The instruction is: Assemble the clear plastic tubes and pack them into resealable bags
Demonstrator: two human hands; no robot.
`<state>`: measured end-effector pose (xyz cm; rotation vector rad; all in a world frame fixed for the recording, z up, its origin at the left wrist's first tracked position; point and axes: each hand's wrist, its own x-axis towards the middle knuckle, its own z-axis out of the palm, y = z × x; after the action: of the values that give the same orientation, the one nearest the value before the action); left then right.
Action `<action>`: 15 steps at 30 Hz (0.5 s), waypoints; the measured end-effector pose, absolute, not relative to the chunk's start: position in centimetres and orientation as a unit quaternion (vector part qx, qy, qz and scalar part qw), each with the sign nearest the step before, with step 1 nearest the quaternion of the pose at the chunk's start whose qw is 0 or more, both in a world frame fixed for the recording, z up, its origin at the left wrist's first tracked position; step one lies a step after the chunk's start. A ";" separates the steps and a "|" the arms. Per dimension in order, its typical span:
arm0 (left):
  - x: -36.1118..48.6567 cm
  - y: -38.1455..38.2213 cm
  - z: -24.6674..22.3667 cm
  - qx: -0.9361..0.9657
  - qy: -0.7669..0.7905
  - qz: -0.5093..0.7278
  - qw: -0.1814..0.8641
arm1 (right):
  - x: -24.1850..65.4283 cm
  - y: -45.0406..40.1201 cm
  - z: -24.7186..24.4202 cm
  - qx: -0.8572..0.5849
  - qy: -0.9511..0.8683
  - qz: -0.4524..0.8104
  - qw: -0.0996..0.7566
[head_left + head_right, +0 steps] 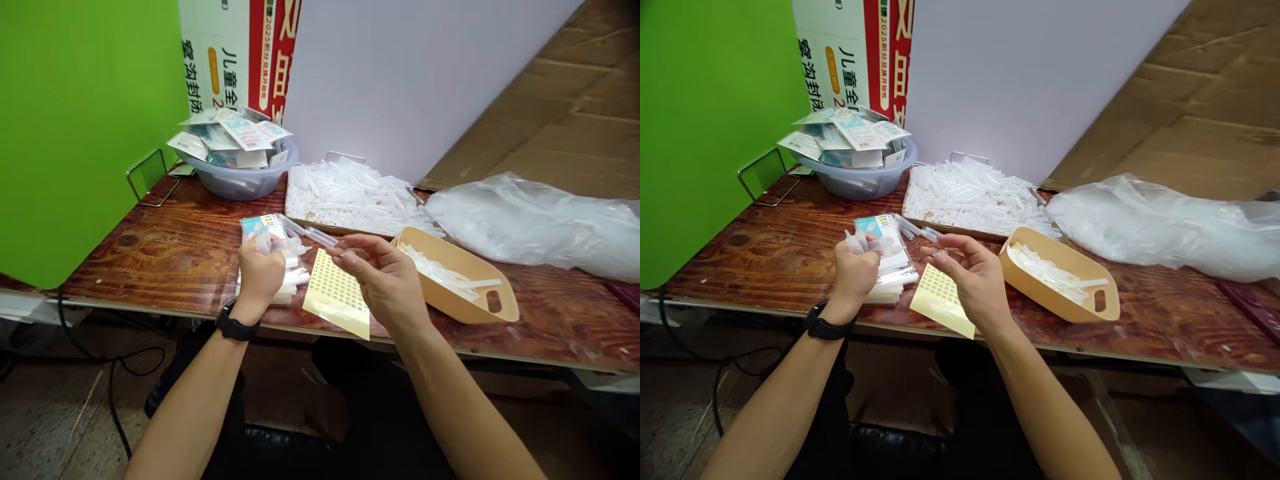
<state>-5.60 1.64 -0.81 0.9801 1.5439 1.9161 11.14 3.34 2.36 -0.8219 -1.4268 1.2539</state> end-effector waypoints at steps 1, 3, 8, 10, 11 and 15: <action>-5.6 1.6 -0.8 0.362 0.568 0.697 0.245 | 11.2 3.4 2.4 -0.347 -0.599 0.517 0.503; -5.5 1.6 -0.7 0.370 0.575 0.688 0.244 | 11.2 3.5 2.4 -0.359 -0.613 0.504 0.492; -4.7 1.3 -0.2 0.382 0.575 0.676 0.257 | 10.4 3.6 2.5 -0.359 -0.622 0.466 0.517; -4.3 1.2 -0.1 0.394 0.578 0.666 0.260 | 9.8 3.3 2.5 -0.333 -0.633 0.449 0.535; -4.1 1.2 -0.1 0.399 0.578 0.660 0.266 | 9.5 3.2 2.4 -0.318 -0.639 0.442 0.543; -3.3 1.1 -0.1 0.383 0.559 0.655 0.335 | 8.3 2.7 1.9 -0.302 -0.648 0.435 0.548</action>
<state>-3.33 1.13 -0.05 1.0003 1.4592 1.7081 8.31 2.71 1.90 -0.7149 -1.5345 1.0295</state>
